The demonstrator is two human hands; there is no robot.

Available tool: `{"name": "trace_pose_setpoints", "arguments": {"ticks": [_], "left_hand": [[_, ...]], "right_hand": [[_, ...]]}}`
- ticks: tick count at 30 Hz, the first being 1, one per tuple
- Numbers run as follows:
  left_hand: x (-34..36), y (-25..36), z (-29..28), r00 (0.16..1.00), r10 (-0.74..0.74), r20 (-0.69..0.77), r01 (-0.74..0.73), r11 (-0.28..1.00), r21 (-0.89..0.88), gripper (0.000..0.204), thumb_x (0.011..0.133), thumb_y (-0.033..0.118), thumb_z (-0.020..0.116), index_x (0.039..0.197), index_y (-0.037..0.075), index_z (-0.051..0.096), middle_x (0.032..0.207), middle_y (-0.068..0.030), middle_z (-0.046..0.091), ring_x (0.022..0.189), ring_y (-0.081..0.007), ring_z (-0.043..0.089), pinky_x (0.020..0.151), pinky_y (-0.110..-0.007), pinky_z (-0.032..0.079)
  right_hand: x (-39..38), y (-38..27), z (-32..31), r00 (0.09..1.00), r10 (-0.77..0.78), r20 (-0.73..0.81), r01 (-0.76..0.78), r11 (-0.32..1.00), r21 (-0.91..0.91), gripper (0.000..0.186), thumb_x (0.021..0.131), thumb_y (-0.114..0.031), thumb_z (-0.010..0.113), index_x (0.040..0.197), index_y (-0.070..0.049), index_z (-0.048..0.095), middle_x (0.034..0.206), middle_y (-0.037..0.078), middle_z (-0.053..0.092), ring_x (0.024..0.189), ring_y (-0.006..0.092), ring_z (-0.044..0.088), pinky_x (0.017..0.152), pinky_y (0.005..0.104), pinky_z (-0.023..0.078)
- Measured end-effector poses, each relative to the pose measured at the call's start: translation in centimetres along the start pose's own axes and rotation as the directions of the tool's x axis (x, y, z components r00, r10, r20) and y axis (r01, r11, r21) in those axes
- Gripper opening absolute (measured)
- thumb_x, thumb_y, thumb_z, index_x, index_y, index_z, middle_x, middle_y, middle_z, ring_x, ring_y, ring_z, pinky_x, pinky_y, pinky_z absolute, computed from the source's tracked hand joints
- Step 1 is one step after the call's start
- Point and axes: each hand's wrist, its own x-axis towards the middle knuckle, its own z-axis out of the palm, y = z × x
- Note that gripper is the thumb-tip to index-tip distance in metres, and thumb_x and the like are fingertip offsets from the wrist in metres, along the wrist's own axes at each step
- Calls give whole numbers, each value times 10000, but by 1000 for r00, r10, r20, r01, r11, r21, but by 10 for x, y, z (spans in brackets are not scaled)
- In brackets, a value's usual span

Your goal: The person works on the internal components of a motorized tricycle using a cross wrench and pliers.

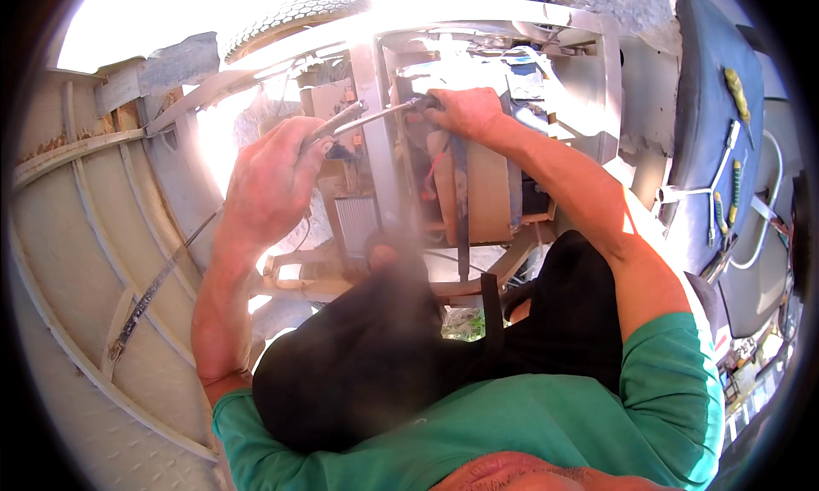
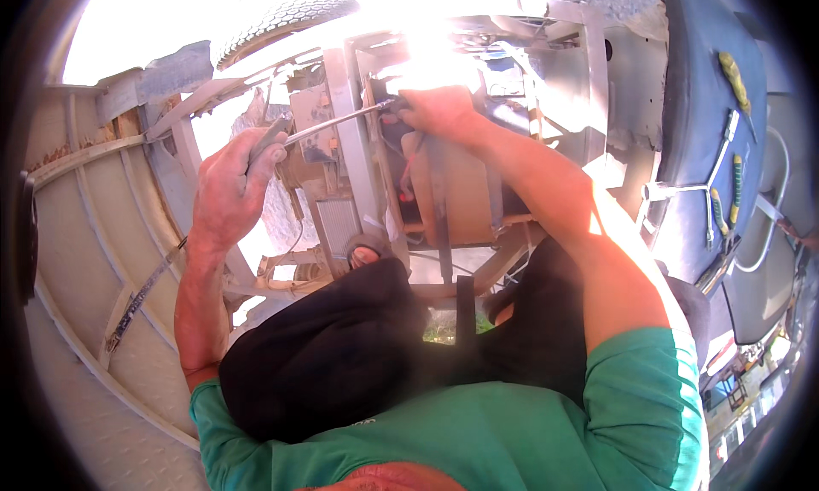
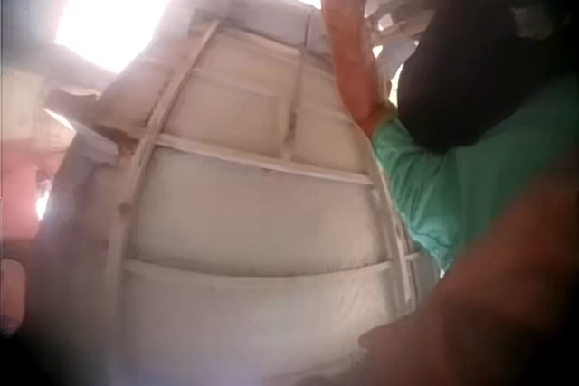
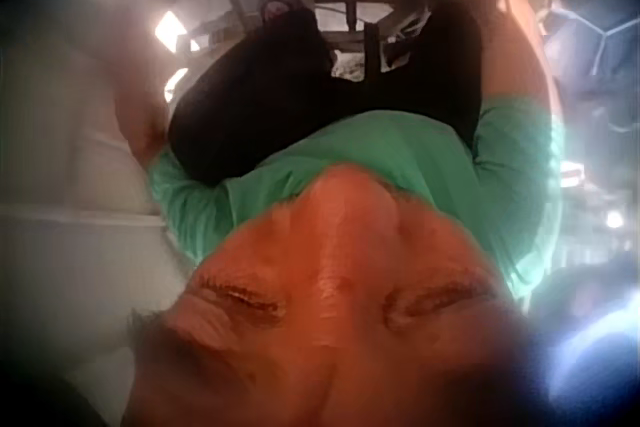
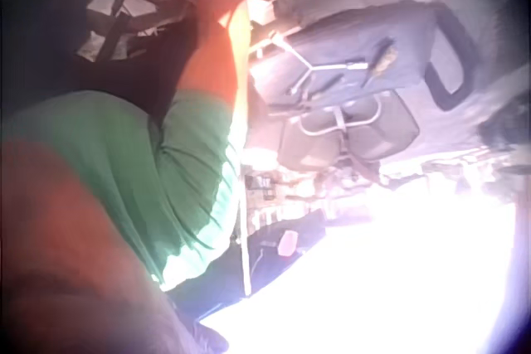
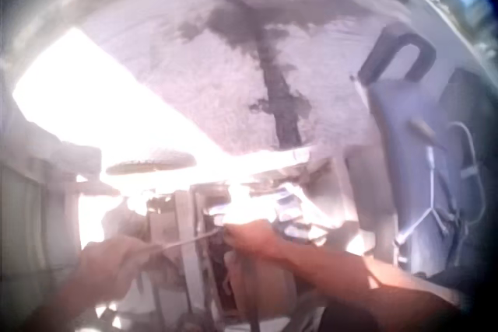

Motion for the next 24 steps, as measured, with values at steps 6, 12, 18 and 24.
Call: {"name": "trace_pose_setpoints", "arguments": {"ticks": [6,12,18,24], "left_hand": [[9,17,-4,994,95,47,-98,993,71,176,923,77,614,1091,25,626,971,-180,685,849,-382,673,725,-436,525],[10,13,-5,995,83,58,-89,991,99,183,910,54,629,1090,25,626,983,-178,690,857,-383,675,726,-428,528],[8,5,1,989,144,41,-148,982,118,191,952,101,616,1114,4,643,917,-167,694,812,-312,684,729,-378,516],[28,22,-13,957,163,240,-210,960,186,191,944,105,615,1101,-3,631,926,-176,684,830,-340,671,769,-404,512]], "right_hand": [[2,-5,7,999,26,-35,-24,999,49,603,856,-701,565,1091,-156,671,884,102,736,844,307,718,753,430,545],[0,-6,6,998,28,-62,-23,997,76,553,873,-658,573,1074,-153,676,899,107,735,852,317,716,752,441,543],[0,-6,6,998,36,-47,-33,996,82,537,870,-642,583,1076,-156,677,922,106,735,865,317,715,756,446,550],[-2,-3,6,997,18,-75,-12,997,78,498,868,-594,609,1072,-145,678,919,106,733,861,317,714,760,449,557]]}}
